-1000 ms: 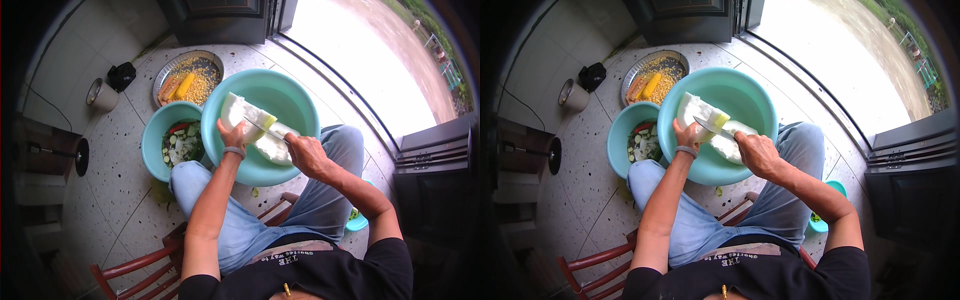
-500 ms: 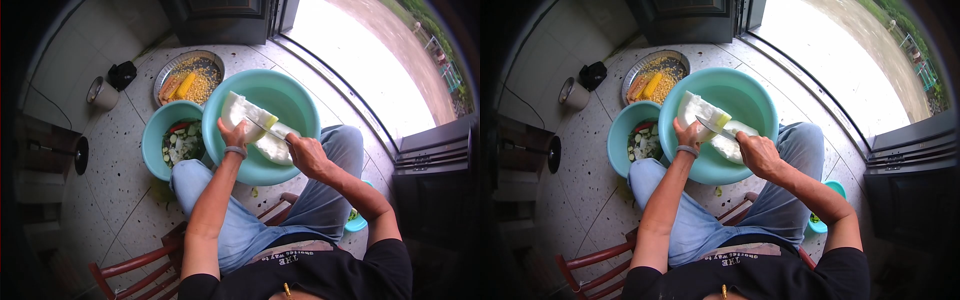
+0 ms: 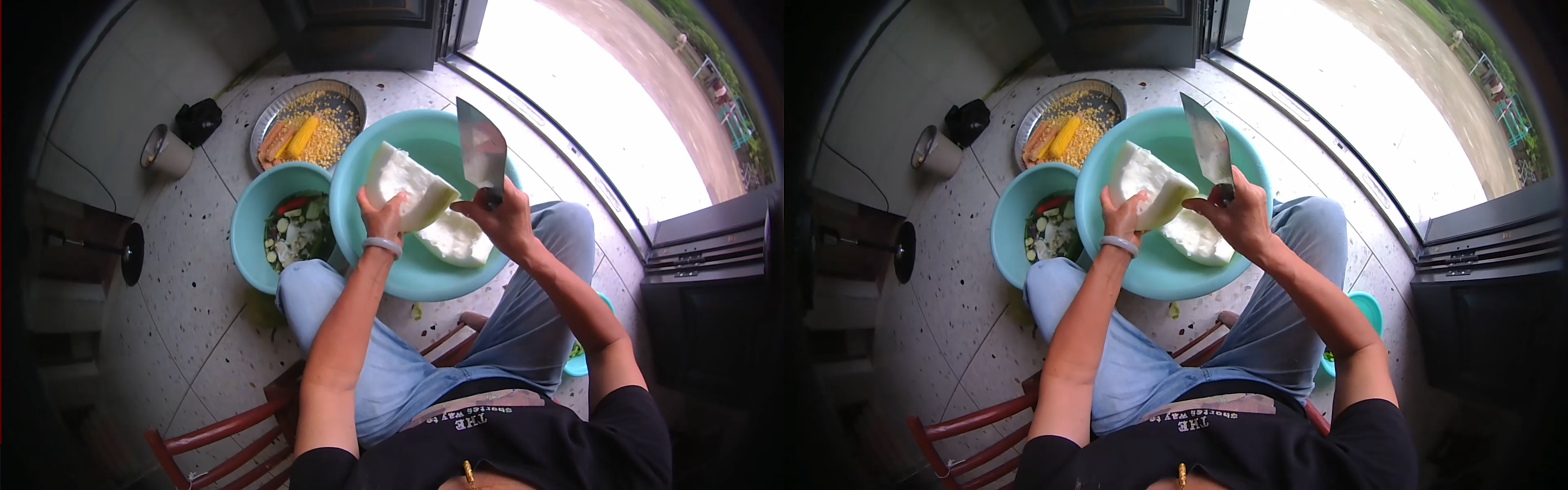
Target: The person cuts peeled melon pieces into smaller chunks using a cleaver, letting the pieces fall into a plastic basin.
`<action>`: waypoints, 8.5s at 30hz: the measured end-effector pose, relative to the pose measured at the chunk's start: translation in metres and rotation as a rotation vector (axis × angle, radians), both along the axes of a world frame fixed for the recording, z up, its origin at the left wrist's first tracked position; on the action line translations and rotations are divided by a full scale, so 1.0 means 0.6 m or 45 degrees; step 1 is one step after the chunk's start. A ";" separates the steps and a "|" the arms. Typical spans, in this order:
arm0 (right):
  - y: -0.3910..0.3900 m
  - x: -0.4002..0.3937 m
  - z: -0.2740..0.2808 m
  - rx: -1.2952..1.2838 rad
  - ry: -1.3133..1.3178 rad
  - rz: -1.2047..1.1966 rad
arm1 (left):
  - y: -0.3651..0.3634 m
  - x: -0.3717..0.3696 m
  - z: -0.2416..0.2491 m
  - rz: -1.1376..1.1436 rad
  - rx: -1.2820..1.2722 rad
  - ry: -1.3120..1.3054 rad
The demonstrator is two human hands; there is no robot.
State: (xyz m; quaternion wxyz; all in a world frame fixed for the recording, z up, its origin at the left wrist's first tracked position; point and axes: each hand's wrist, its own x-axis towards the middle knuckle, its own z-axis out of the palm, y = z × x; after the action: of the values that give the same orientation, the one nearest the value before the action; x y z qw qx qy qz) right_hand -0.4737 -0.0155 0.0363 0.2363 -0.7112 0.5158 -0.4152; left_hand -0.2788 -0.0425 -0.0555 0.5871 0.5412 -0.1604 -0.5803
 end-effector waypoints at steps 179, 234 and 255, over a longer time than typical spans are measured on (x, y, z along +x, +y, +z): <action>-0.085 0.034 -0.130 0.322 0.554 0.160 | 0.035 0.051 0.056 -0.615 -0.300 0.079; -0.079 -0.088 -0.035 0.321 -0.180 -0.119 | -0.075 -0.061 0.012 -2.086 -0.821 -2.423; 0.061 -0.006 -0.022 -0.222 -0.138 0.176 | 0.006 0.065 0.045 -0.112 0.005 -0.125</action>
State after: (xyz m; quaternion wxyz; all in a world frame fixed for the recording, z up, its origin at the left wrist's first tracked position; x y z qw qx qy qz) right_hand -0.4771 0.0212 0.0230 0.2290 -0.7395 0.4139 -0.4789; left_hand -0.2399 -0.0391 -0.0282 0.5515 0.5625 -0.2115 -0.5785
